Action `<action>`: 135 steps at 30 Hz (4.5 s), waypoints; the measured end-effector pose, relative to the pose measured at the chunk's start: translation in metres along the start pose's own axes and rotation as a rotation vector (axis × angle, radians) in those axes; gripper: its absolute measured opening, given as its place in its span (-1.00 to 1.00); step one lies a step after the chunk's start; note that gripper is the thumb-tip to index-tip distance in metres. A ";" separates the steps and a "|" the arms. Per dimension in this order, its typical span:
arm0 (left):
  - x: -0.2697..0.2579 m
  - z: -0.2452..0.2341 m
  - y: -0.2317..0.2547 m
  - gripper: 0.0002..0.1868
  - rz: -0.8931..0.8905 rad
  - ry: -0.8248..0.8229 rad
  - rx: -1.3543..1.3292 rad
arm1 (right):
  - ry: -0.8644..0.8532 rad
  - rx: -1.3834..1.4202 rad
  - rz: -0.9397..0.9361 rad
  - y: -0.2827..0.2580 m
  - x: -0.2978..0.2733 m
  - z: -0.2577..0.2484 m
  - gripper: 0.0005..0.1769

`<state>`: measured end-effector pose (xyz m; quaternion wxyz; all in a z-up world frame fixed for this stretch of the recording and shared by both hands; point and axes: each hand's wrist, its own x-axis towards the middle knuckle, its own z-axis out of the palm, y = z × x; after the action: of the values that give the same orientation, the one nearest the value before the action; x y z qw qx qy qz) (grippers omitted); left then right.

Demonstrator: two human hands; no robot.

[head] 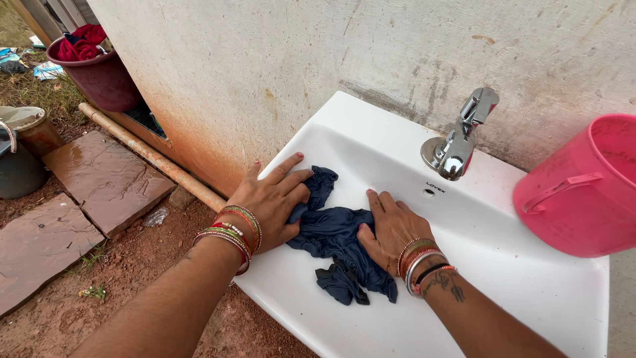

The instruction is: The person washes a dark cloth under a running faucet in a white sink, then uses the damp cloth to wipe down the edges and tap of the sink before rinsing the area with water from a pink mug.

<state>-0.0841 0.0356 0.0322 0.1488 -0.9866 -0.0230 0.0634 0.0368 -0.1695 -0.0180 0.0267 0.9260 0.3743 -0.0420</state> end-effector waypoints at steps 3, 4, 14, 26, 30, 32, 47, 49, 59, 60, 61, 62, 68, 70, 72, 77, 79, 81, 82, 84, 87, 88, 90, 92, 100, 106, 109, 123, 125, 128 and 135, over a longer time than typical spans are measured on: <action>0.001 -0.001 0.002 -0.46 -0.020 -0.051 0.004 | -0.076 -0.135 0.025 0.000 0.011 -0.011 -0.22; 0.001 -0.001 0.001 -0.42 -0.017 -0.020 -0.002 | -0.081 -0.136 0.023 0.001 0.007 -0.011 -0.22; -0.002 -0.011 0.009 -0.48 -0.088 -0.051 -0.050 | -0.200 -0.326 0.006 0.001 0.012 -0.014 -0.18; 0.045 0.021 0.082 -0.33 -0.459 0.218 -0.346 | -0.336 0.020 0.006 0.046 -0.059 -0.012 0.00; 0.081 0.019 0.121 -0.27 -0.582 0.296 -0.538 | -0.465 -0.355 0.032 0.056 -0.084 -0.004 0.07; 0.082 0.019 0.134 -0.34 -0.582 0.304 -0.612 | -0.422 -0.212 0.107 0.055 -0.082 0.004 0.07; 0.079 0.006 0.109 -0.58 -0.667 0.325 -0.624 | -0.276 -0.250 0.091 0.054 -0.089 0.013 0.01; 0.091 0.006 0.111 -0.62 -0.723 0.361 -0.646 | -0.306 -0.254 0.100 0.053 -0.086 0.011 0.00; 0.104 -0.001 0.182 -0.76 -0.529 0.235 -0.696 | -0.359 -0.202 0.119 0.050 -0.087 0.002 0.02; 0.101 -0.003 0.180 -0.82 -0.470 0.213 -0.718 | -0.361 -0.202 0.119 0.050 -0.088 0.003 0.02; 0.098 -0.004 0.175 -0.82 -0.469 0.211 -0.719 | -0.317 -0.202 0.105 0.051 -0.090 0.005 0.01; 0.098 -0.005 0.166 -0.79 -0.515 0.206 -0.784 | -0.272 -0.203 0.093 0.052 -0.090 0.006 0.00; 0.121 0.003 0.093 -0.89 -0.716 0.376 -0.657 | -0.292 -0.204 0.108 0.053 -0.084 0.013 0.02; 0.134 0.003 0.089 -0.93 -0.756 0.270 -0.616 | -0.302 -0.203 0.112 0.054 -0.080 0.014 0.03; 0.139 0.007 0.101 -0.93 -0.752 0.287 -0.607 | -0.315 -0.197 0.115 0.054 -0.079 0.016 0.05; 0.136 -0.001 0.151 -0.88 -0.526 0.221 -0.638 | -0.295 -0.232 0.113 0.052 -0.080 0.014 0.04; 0.132 -0.008 0.166 -0.86 -0.427 0.237 -0.638 | -0.334 -0.241 0.118 0.051 -0.078 0.012 0.02; 0.127 -0.012 0.165 -0.85 -0.423 0.223 -0.648 | -0.380 -0.248 0.130 0.051 -0.077 0.013 0.00; 0.124 -0.012 0.164 -0.83 -0.418 0.200 -0.662 | -0.346 -0.244 0.126 0.051 -0.079 0.015 -0.01; 0.124 -0.014 0.155 -0.84 -0.448 0.162 -0.669 | -0.318 -0.233 0.127 0.054 -0.081 0.019 -0.02; 0.120 -0.008 0.118 -0.89 -0.541 0.185 -0.680 | -0.186 -0.218 0.070 0.053 -0.086 0.024 0.01; 0.121 -0.006 0.096 -0.92 -0.611 0.263 -0.685 | -0.234 -0.227 0.095 0.052 -0.083 0.024 0.01; 0.128 -0.005 0.080 -0.92 -0.678 0.335 -0.691 | -0.290 -0.234 0.122 0.054 -0.079 0.022 0.01; 0.131 0.001 0.080 -0.91 -0.674 0.361 -0.599 | -0.240 -0.263 0.103 0.054 -0.079 0.021 -0.03; 0.136 0.000 0.150 -0.85 -0.493 0.198 -0.652 | -0.256 -0.237 0.100 0.051 -0.077 0.020 -0.01; 0.124 0.002 0.139 -0.86 -0.427 0.225 -0.507 | -0.230 -0.251 0.093 0.054 -0.082 0.026 -0.02; 0.124 0.009 0.092 -0.90 -0.558 0.337 -0.473 | -0.252 -0.252 0.112 0.056 -0.078 0.030 -0.01; 0.070 0.001 0.161 -0.52 -0.415 0.040 -0.706 | -0.127 -0.093 0.028 0.075 -0.087 0.045 0.13; 0.049 -0.015 0.153 -0.50 -0.375 -0.038 -0.691 | 0.267 0.757 -0.195 0.073 -0.102 0.043 0.15; -0.002 -0.022 0.123 -0.52 -0.219 -0.247 -0.502 | 0.099 0.852 -0.285 0.038 -0.132 0.034 -0.06; -0.052 0.021 0.024 -0.28 -0.565 0.419 -0.370 | -0.205 0.218 -0.239 -0.011 -0.124 -0.003 -0.21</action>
<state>-0.1377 0.0150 0.0117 -0.0181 -0.9431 -0.2737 -0.1880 -0.0591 -0.2467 -0.0034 -0.0412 0.8632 0.4701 -0.1795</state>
